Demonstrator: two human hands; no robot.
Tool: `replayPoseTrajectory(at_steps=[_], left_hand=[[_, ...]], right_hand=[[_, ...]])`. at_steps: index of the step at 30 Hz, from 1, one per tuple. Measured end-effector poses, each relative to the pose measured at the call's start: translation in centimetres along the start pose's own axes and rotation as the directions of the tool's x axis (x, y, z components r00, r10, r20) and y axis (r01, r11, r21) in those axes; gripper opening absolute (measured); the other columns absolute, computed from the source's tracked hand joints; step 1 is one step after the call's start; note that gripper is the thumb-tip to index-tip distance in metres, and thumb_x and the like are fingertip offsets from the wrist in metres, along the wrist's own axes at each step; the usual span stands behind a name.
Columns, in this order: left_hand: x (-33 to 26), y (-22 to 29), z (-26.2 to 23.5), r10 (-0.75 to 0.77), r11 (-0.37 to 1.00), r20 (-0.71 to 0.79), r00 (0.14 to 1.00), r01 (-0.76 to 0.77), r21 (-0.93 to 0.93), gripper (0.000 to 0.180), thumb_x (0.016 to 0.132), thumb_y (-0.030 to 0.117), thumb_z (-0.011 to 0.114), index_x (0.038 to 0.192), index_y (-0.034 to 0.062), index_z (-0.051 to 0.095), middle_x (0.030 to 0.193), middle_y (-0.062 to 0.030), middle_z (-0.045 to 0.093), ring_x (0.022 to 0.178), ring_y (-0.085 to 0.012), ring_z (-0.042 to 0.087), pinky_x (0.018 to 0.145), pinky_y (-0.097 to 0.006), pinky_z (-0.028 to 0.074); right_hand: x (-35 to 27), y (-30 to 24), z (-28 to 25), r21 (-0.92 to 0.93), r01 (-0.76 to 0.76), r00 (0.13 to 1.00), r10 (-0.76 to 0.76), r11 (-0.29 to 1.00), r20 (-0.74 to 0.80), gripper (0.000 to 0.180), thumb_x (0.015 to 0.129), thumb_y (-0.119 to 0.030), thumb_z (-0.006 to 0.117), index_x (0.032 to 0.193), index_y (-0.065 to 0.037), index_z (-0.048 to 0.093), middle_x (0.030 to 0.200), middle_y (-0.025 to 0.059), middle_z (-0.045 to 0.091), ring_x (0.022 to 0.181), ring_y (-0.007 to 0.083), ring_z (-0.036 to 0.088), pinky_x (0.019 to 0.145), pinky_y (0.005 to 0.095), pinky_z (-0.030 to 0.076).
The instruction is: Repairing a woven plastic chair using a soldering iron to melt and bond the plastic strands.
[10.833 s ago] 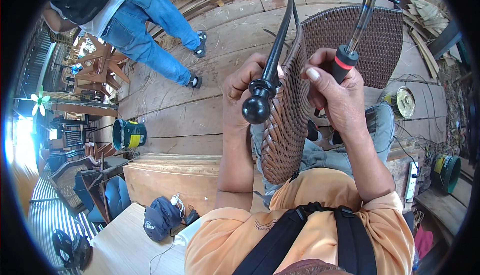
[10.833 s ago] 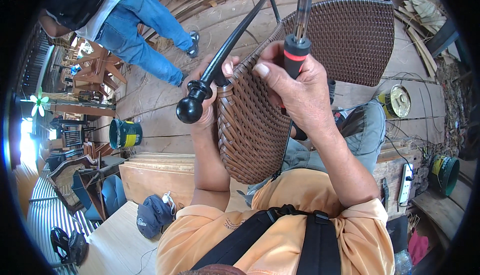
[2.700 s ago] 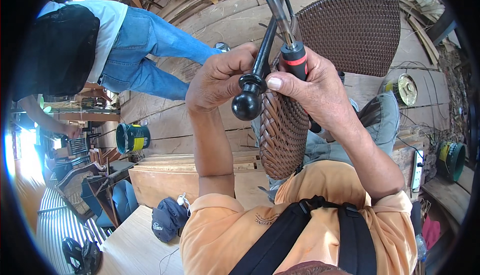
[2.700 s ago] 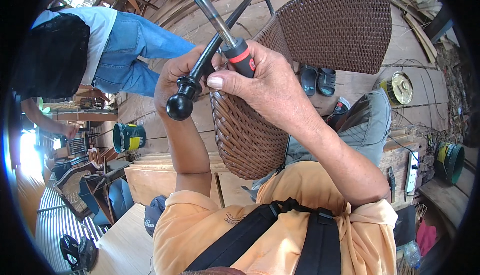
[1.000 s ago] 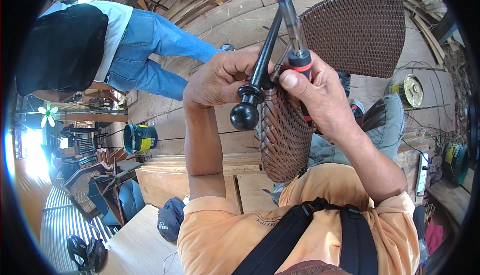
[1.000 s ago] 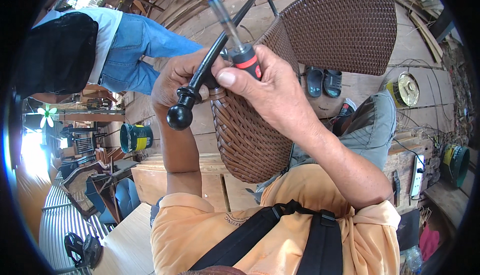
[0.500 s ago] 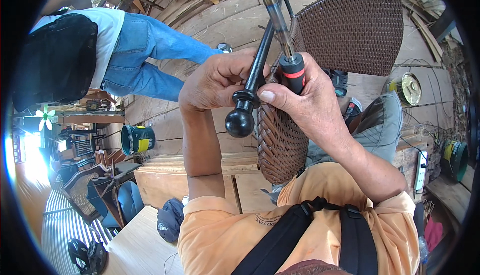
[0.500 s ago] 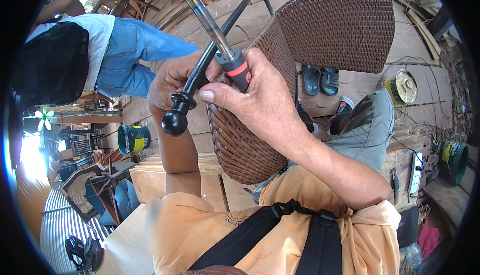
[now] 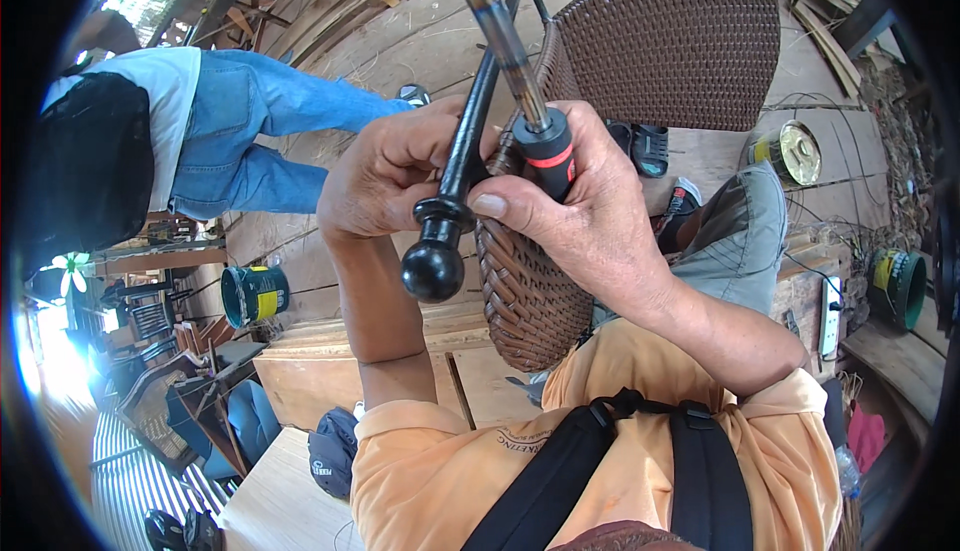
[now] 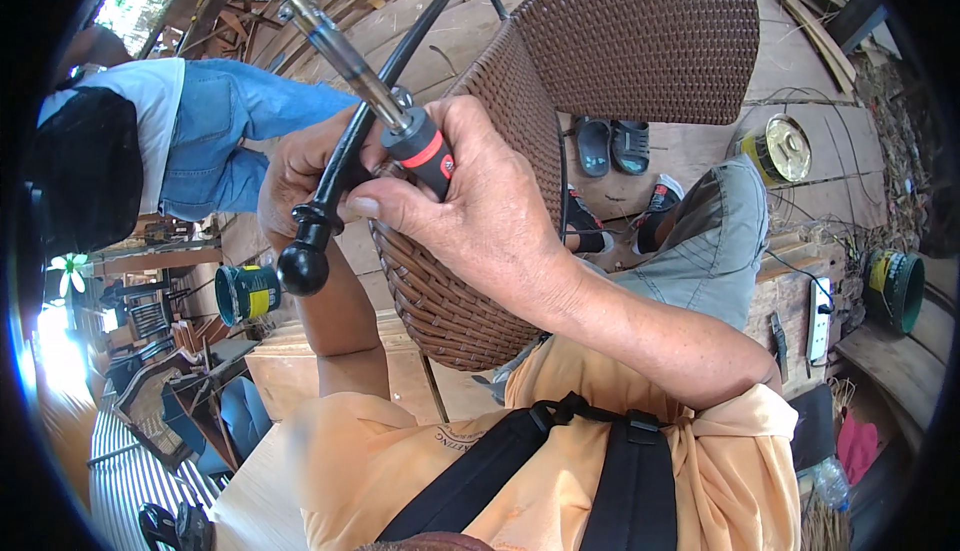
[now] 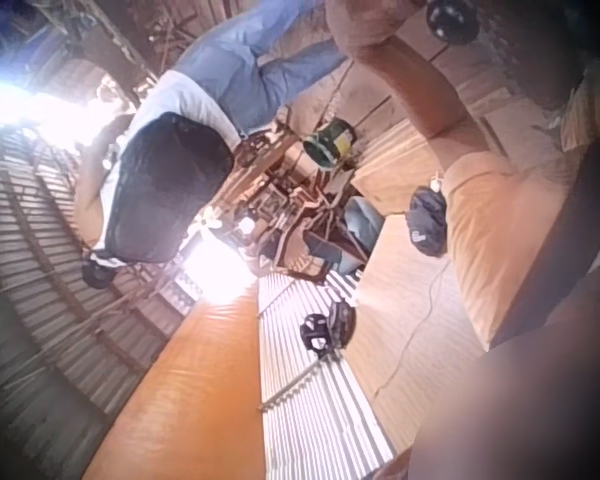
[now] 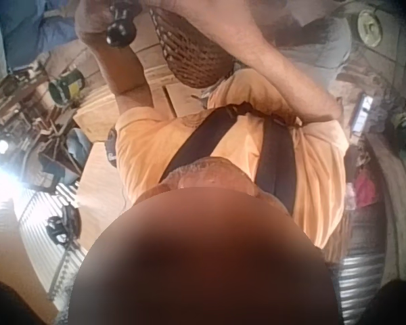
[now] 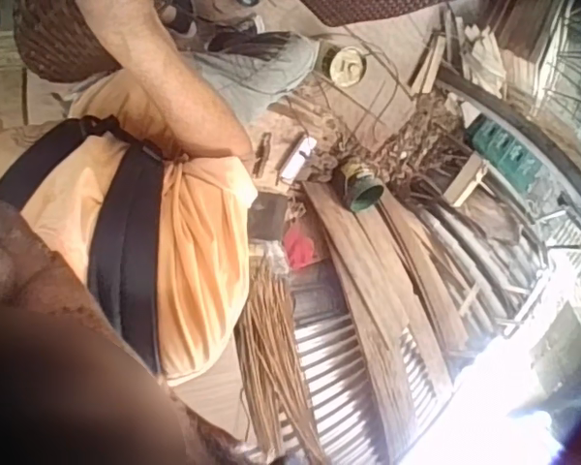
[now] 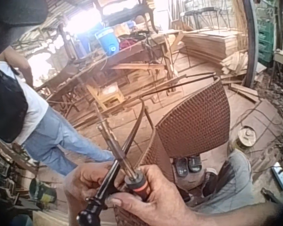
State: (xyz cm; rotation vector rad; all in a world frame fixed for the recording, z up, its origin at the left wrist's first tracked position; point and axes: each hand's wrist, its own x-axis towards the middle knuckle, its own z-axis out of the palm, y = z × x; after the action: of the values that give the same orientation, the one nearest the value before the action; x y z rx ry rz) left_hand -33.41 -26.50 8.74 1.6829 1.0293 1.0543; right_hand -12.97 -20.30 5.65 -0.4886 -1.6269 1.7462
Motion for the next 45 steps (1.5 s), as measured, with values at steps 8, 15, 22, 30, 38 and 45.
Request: replayPoseTrajectory(at_steps=[8, 15, 22, 30, 38, 45], left_hand=[[0.0, 0.2, 0.2, -0.083, 0.988, -0.014, 0.996, 0.081, -0.129, 0.04, 0.081, 0.032, 0.078, 0.093, -0.0032, 0.065, 0.102, -0.0092, 0.054, 0.087, -0.0151, 0.051, 0.076, -0.029, 0.041], [0.1, 0.3, 0.3, -0.04, 0.999, -0.027, 0.999, 0.039, -0.033, 0.032, 0.081, 0.027, 0.077, 0.09, -0.0018, 0.066, 0.103, -0.0107, 0.055, 0.089, -0.0172, 0.05, 0.077, -0.031, 0.041], [-0.3, 0.4, 0.2, -0.046, 0.999, -0.043, 0.998, 0.047, 0.002, 0.04, 0.081, 0.033, 0.078, 0.095, -0.0031, 0.064, 0.104, -0.0106, 0.056, 0.086, -0.0157, 0.051, 0.076, -0.029, 0.041], [-0.3, 0.0, 0.6, -0.017, 1.0, -0.057, 0.998, 0.016, -0.021, 0.051, 0.079, 0.043, 0.078, 0.097, -0.0026, 0.063, 0.106, -0.0092, 0.058, 0.089, -0.0142, 0.053, 0.078, -0.028, 0.042], [-0.6, 0.3, 1.0, -0.065, 0.998, -0.128, 0.99, 0.066, -0.002, 0.047, 0.08, 0.042, 0.078, 0.079, 0.0029, 0.052, 0.097, -0.0063, 0.054, 0.086, -0.013, 0.048, 0.074, -0.025, 0.04], [-0.4, -0.6, 1.6, 0.022, 0.999, -0.184, 0.983, -0.028, -0.032, 0.038, 0.082, 0.028, 0.073, 0.071, 0.0058, 0.045, 0.085, -0.0034, 0.051, 0.075, -0.0104, 0.044, 0.063, -0.023, 0.036]], right_hand=[[-0.1, -0.4, -0.1, -0.023, -0.019, 1.0, 0.019, 1.0, -0.021, 0.047, 0.079, -0.021, 0.082, 0.107, -0.001, 0.05, 0.088, 0.0012, 0.054, 0.08, 0.007, 0.053, 0.069, 0.0234, 0.048], [0.0, -0.5, -0.1, -0.018, -0.037, 0.999, 0.037, 0.999, -0.025, 0.049, 0.078, -0.021, 0.083, 0.109, -0.001, 0.05, 0.091, 0.0025, 0.055, 0.083, 0.0081, 0.053, 0.073, 0.025, 0.048], [-0.1, -0.6, 0.0, -0.038, -0.042, 0.999, 0.041, 0.998, -0.034, 0.047, 0.079, -0.022, 0.082, 0.107, -0.001, 0.05, 0.087, 0.0011, 0.054, 0.08, 0.0072, 0.052, 0.07, 0.024, 0.048], [0.1, -0.4, 0.1, -0.055, -0.01, 0.999, 0.009, 0.998, -0.033, 0.051, 0.078, -0.03, 0.081, 0.104, 0.0, 0.05, 0.084, 0.0112, 0.061, 0.076, 0.0173, 0.064, 0.066, 0.0303, 0.053], [-0.1, -0.2, 0.4, -0.001, -0.011, 0.999, 0.011, 1.0, -0.052, 0.047, 0.08, -0.029, 0.079, 0.103, 0.0, 0.05, 0.083, 0.0057, 0.056, 0.076, 0.0116, 0.055, 0.069, 0.0282, 0.05], [-0.1, 0.0, 0.6, 0.017, 0.043, 0.996, -0.041, 0.999, -0.081, 0.046, 0.081, -0.029, 0.079, 0.102, 0.001, 0.051, 0.083, 0.0046, 0.055, 0.077, 0.0105, 0.054, 0.068, 0.0265, 0.049]])
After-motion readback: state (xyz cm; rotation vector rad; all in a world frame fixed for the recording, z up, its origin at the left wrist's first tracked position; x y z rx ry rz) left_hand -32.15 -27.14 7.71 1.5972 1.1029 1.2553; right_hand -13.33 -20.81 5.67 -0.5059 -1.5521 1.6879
